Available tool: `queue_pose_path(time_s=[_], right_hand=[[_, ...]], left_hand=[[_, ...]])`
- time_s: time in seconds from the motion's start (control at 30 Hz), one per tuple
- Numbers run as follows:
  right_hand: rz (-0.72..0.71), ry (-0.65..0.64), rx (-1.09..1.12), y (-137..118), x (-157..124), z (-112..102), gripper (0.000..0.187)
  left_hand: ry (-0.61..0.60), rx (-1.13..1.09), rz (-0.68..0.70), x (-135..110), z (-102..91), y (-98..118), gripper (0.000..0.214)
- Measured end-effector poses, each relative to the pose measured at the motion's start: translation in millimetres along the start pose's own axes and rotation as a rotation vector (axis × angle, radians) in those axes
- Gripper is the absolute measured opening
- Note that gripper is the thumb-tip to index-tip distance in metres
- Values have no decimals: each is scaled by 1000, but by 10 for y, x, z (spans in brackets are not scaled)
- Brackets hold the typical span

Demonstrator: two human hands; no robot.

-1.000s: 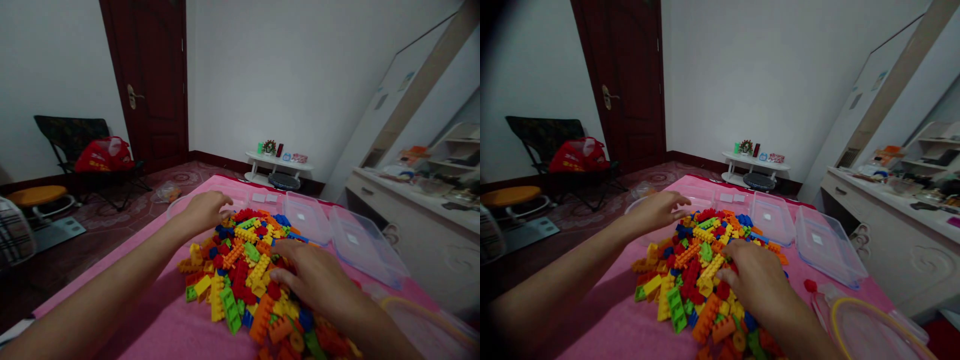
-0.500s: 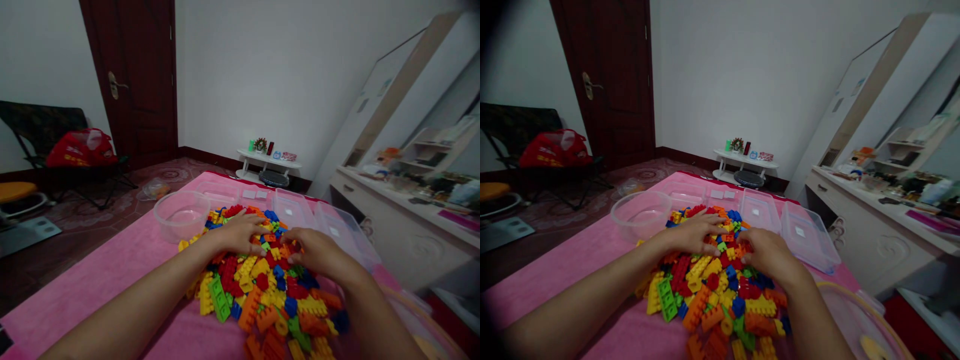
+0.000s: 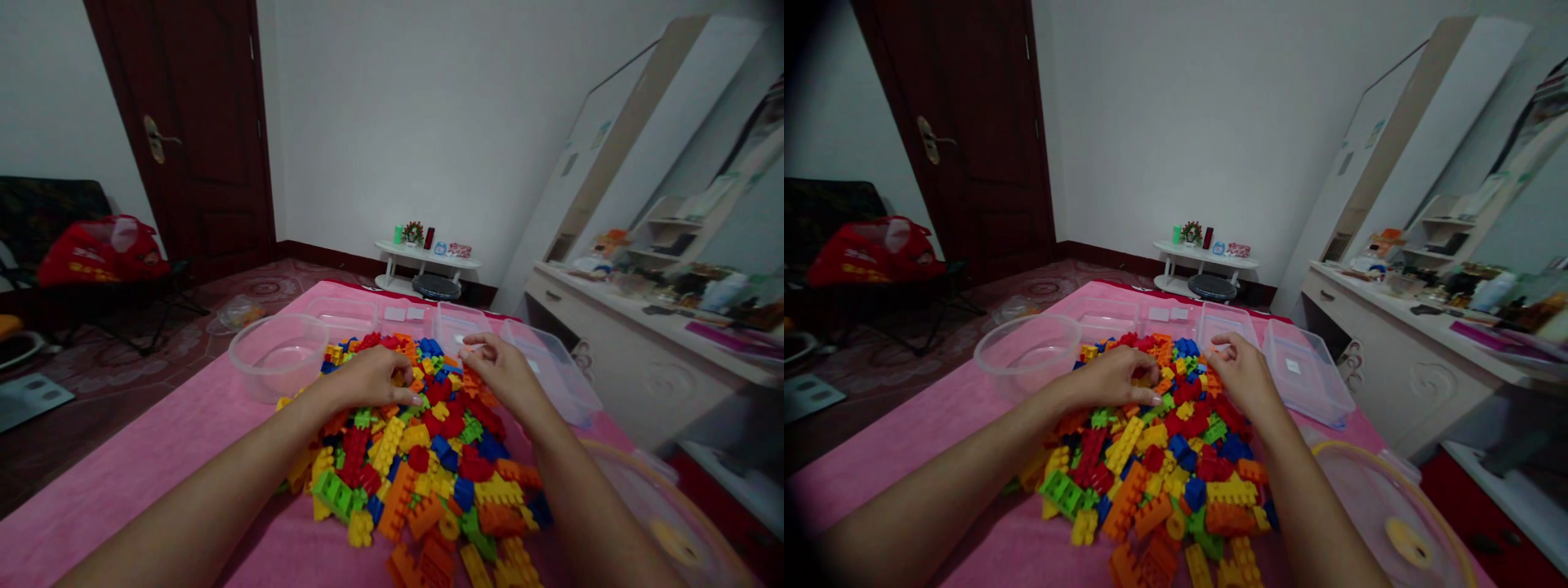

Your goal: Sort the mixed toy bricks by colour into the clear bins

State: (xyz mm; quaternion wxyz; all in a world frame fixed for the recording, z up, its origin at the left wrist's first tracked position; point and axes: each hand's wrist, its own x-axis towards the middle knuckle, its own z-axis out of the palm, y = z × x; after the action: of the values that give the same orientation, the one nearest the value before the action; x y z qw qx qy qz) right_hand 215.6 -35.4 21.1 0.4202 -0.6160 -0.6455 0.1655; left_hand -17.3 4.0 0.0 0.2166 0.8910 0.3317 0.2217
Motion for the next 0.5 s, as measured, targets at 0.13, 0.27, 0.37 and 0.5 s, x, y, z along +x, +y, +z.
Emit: queue_pose_path(time_s=[0.13,0.27,0.37,0.5], right_hand=[[128,100,341,3,33,-63,40],[224,64,547,-9,35,-75,40],[239,5,627,-74,-26,35,37],[197,-168,718,-236,-155,247,37]], left_hand=[[81,154,-33,21,97,37,58],[119,164,6,29,131,57,44],[223,58,51,37,148,112,50],[201,-373,2,77,180,139,50]])
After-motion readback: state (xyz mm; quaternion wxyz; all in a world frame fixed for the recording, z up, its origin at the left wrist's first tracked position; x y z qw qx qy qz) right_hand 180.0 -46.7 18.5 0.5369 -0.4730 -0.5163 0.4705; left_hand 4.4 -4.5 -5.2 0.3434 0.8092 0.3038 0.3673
